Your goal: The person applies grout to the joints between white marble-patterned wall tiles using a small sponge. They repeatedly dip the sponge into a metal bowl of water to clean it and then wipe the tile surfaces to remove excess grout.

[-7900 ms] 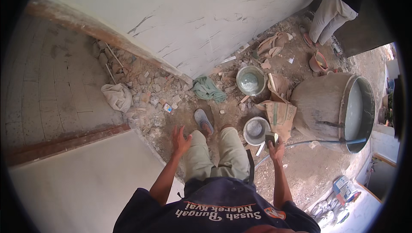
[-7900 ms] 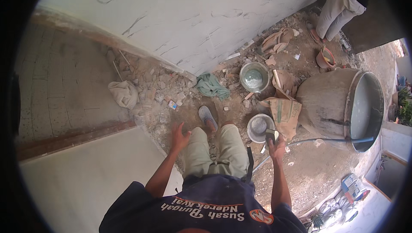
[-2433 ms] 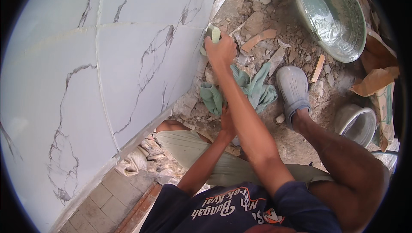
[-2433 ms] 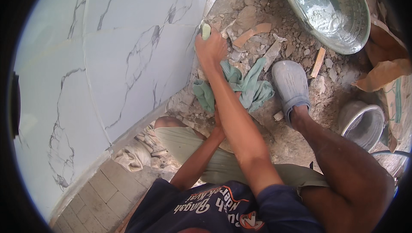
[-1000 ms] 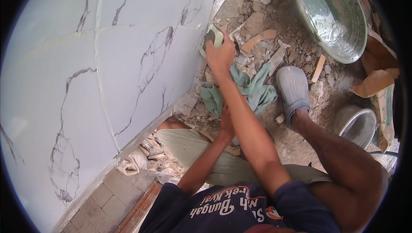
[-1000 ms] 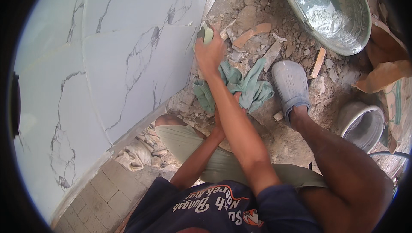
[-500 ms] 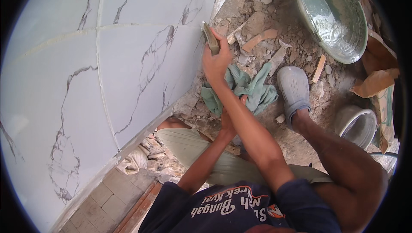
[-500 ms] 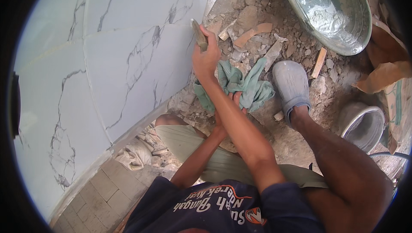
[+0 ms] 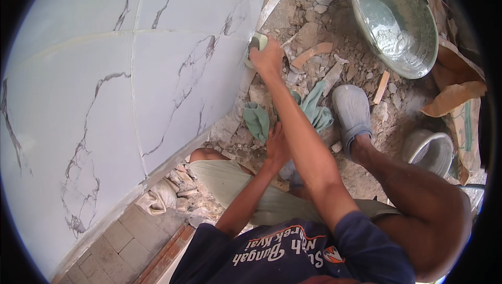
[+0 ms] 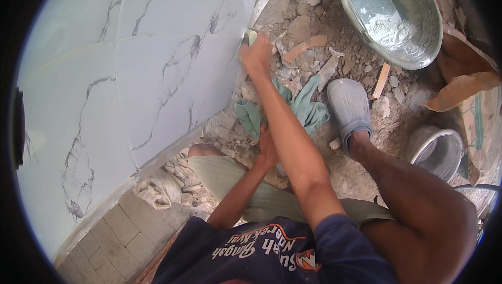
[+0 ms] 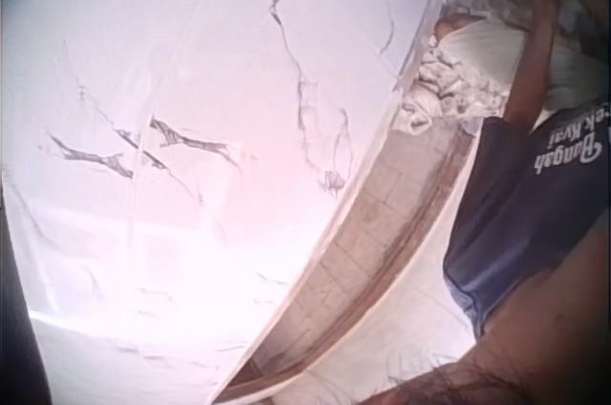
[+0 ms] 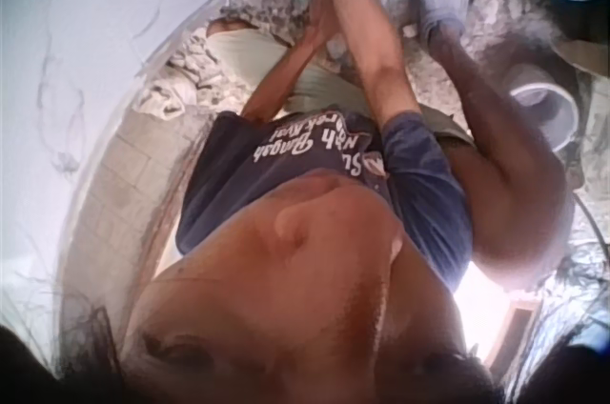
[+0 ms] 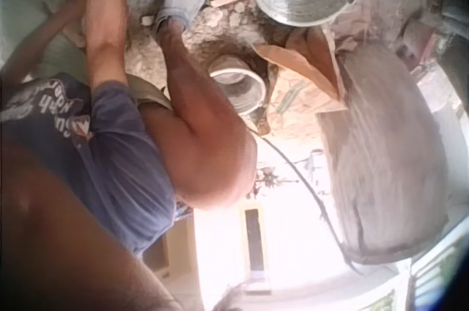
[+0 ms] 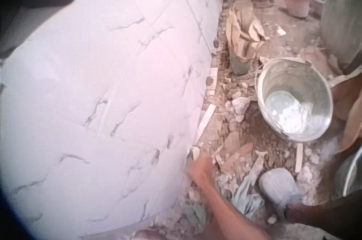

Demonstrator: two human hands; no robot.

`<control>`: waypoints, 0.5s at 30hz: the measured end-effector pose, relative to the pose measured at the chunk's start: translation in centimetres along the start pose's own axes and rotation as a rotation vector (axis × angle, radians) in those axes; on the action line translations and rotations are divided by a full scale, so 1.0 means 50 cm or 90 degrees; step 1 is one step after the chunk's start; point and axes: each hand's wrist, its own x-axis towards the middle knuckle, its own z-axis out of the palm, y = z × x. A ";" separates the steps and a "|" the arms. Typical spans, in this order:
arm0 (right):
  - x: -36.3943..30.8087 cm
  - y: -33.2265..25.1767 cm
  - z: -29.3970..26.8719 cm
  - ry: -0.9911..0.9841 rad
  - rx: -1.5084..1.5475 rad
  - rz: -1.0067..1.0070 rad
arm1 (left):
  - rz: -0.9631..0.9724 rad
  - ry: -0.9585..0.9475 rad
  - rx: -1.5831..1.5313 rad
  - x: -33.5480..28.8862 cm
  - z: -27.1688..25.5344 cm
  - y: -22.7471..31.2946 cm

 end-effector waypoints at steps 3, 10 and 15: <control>-0.019 -0.025 -0.006 -0.001 0.015 -0.081 | 0.006 0.013 0.041 0.005 -0.014 0.010; -0.029 -0.106 -0.125 -0.019 0.318 -0.188 | -0.057 -0.072 -0.010 0.020 -0.082 0.038; 0.006 -0.511 -0.425 0.028 0.034 -0.602 | -0.088 0.019 -0.023 0.041 -0.178 0.106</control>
